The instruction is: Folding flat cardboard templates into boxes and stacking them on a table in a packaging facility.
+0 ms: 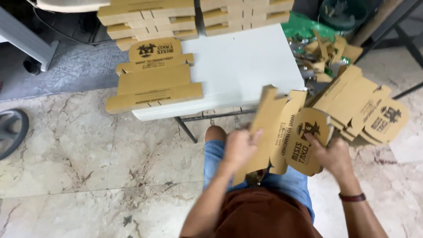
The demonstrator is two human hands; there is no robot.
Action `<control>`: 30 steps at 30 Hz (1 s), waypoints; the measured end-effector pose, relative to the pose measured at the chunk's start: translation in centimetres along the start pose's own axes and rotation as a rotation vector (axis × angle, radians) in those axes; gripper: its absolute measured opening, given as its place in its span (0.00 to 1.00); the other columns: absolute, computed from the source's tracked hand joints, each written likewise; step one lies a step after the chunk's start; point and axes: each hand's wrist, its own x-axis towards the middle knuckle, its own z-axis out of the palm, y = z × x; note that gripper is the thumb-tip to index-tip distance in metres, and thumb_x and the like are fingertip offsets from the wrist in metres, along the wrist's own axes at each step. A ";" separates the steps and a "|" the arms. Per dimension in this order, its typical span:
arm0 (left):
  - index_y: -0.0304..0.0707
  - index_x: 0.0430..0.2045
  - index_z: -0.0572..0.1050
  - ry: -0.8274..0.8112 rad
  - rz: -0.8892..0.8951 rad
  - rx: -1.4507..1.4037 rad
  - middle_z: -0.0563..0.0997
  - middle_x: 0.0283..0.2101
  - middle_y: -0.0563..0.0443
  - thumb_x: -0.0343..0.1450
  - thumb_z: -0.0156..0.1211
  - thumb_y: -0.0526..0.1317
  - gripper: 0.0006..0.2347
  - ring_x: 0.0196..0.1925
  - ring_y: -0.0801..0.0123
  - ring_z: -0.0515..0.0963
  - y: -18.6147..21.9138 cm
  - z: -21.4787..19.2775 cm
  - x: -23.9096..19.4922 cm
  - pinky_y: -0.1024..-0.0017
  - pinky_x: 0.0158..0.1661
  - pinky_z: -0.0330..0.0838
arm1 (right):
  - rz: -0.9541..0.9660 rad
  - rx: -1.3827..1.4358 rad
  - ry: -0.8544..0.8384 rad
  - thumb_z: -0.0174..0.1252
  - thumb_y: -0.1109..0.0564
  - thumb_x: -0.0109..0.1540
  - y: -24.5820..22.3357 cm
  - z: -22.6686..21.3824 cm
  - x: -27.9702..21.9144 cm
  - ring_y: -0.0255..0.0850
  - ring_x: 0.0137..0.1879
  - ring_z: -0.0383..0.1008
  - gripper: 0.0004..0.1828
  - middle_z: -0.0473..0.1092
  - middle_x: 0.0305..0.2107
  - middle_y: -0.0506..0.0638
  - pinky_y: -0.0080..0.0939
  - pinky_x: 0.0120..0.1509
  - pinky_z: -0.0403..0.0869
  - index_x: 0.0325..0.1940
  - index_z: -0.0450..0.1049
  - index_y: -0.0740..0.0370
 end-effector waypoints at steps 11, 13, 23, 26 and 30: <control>0.31 0.28 0.80 -0.002 -0.189 -0.908 0.83 0.25 0.43 0.59 0.78 0.41 0.14 0.27 0.64 0.83 -5.5 -4.0 -3.2 0.66 0.25 0.78 | -0.550 0.336 -0.020 0.61 0.47 0.67 -2.2 1.3 2.6 0.74 0.72 0.56 0.38 0.57 0.67 0.78 0.68 0.74 0.58 0.72 0.61 0.77; 0.33 0.37 0.82 0.013 -0.058 -1.025 0.86 0.31 0.39 0.61 0.76 0.40 0.15 0.31 0.60 0.86 -10.8 -2.3 -3.1 0.64 0.33 0.82 | -0.738 0.252 -0.137 0.52 0.40 0.72 1.1 4.6 5.7 0.64 0.41 0.77 0.29 0.72 0.29 0.67 0.58 0.48 0.73 0.36 0.75 0.72; 0.40 0.59 0.73 0.148 -0.346 -1.254 0.83 0.51 0.39 0.63 0.71 0.39 0.27 0.49 0.52 0.84 -22.9 -0.5 -8.1 0.51 0.49 0.80 | -0.692 0.487 -0.427 0.61 0.43 0.68 -1.2 13.4 7.3 0.35 0.16 0.55 0.35 0.53 0.06 0.41 0.38 0.24 0.54 0.09 0.62 0.54; 0.35 0.60 0.72 0.129 -0.547 -1.114 0.81 0.53 0.36 0.62 0.77 0.41 0.30 0.50 0.46 0.82 -25.2 -1.7 -10.8 0.46 0.50 0.77 | -0.635 -0.142 -0.298 0.60 0.22 0.56 -4.6 12.3 6.3 0.59 0.21 0.71 0.43 0.63 0.06 0.58 0.48 0.30 0.64 0.07 0.62 0.60; 0.31 0.53 0.76 0.187 -0.501 -1.131 0.83 0.46 0.36 0.60 0.79 0.38 0.27 0.45 0.49 0.84 -25.3 -1.7 -10.5 0.52 0.44 0.79 | -0.639 -0.260 -0.327 0.56 0.19 0.56 -5.3 14.5 7.1 0.57 0.25 0.75 0.43 0.68 0.09 0.59 0.49 0.35 0.69 0.11 0.69 0.60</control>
